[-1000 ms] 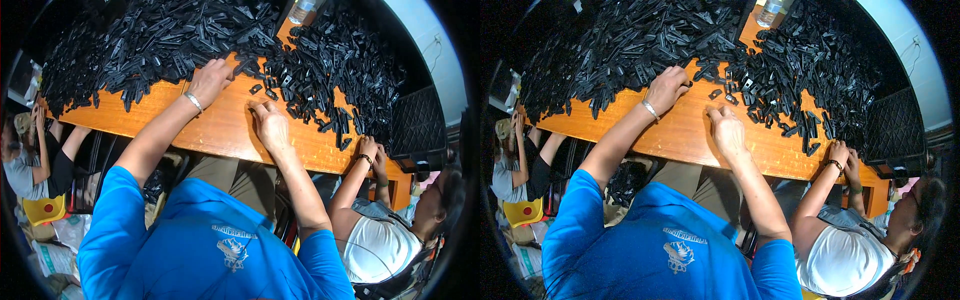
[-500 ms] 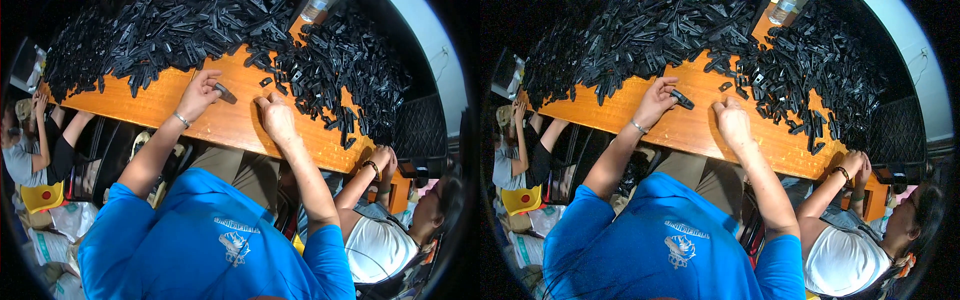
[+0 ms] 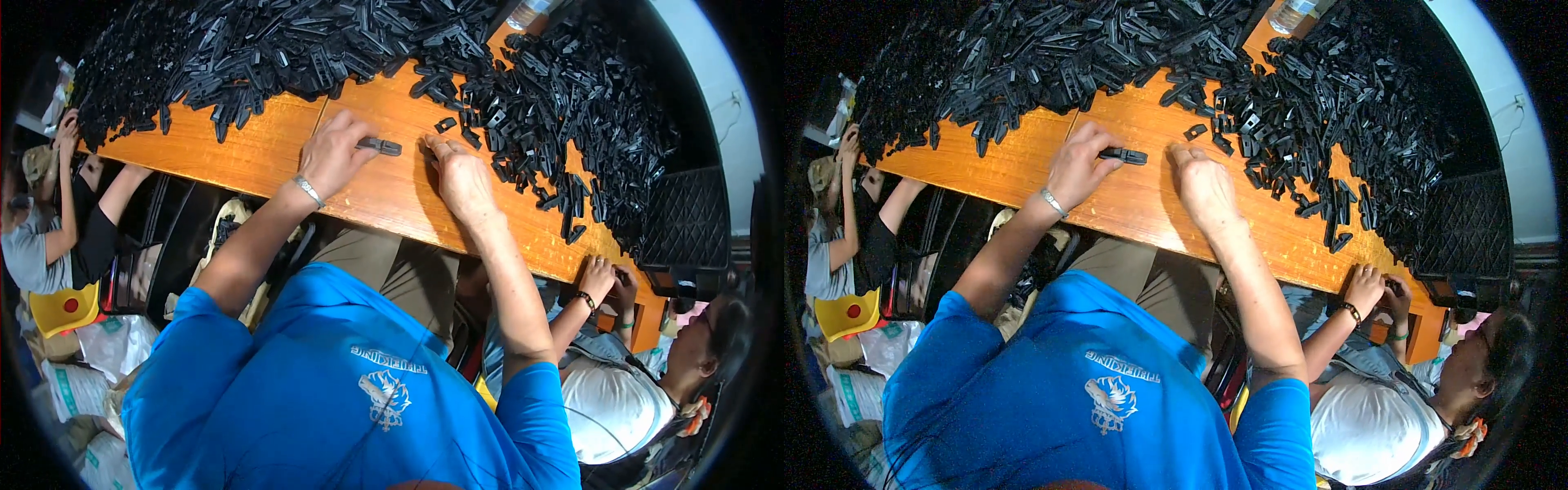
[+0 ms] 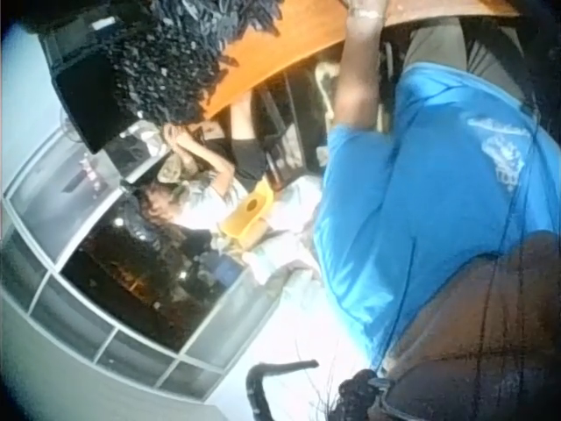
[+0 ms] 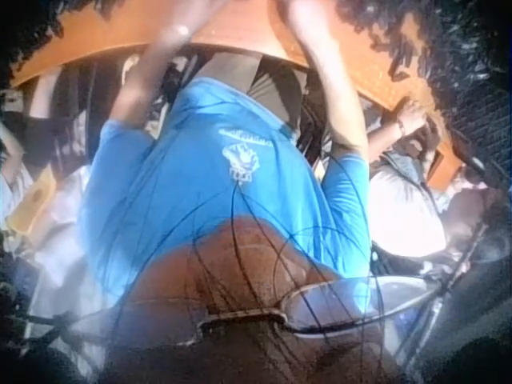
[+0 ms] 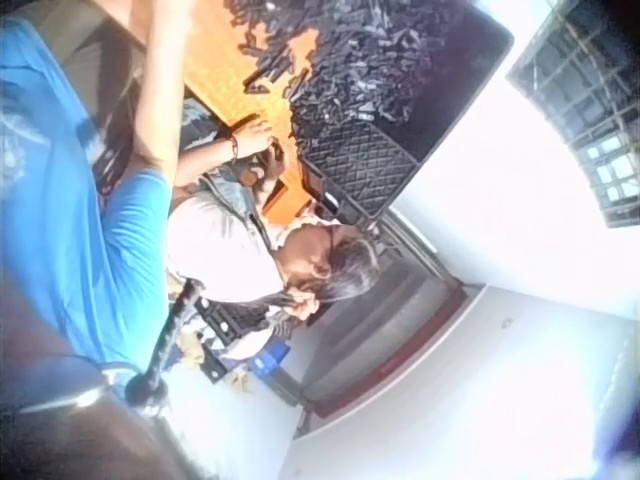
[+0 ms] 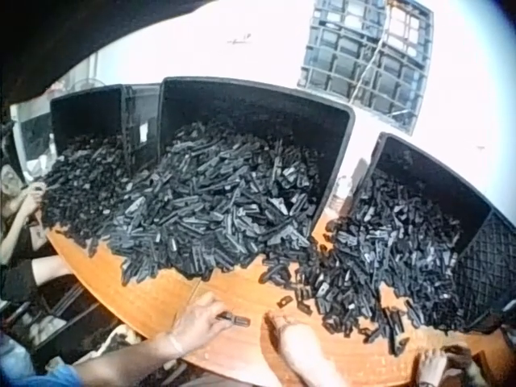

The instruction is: The person assembles plastic components by picking up individual pieces from the table and fitting them together by hand.

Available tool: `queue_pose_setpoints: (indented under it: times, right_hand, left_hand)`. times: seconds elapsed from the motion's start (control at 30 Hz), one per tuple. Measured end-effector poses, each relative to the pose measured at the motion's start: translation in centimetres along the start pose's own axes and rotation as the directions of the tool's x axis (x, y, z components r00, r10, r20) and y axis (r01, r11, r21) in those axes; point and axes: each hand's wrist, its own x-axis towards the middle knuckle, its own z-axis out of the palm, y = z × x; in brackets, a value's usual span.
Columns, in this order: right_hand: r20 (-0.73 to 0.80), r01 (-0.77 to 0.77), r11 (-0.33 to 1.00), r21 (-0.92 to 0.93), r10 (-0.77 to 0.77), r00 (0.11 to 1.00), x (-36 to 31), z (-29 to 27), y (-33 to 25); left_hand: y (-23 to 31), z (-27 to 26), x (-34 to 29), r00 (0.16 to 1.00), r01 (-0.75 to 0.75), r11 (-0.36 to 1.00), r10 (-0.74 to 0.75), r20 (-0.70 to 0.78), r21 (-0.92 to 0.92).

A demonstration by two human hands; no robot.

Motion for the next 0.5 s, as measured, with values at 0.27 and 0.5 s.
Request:
queue_pose_setpoints:
  times: [0.27,0.5]
  right_hand:
    - [-0.052,0.043,0.981,0.19,-0.033,0.998,0.7,0.9,-1.9]
    - [-0.11,0.13,0.895,0.426,-0.091,0.99,0.3,2.2,-4.2]
  left_hand:
    - [-0.5,-0.3,0.1,1.0,-0.011,0.995,0.014,0.028,-0.095]
    - [1.0,0.0,-1.8,0.997,0.068,0.887,-0.047,0.058,-0.457]
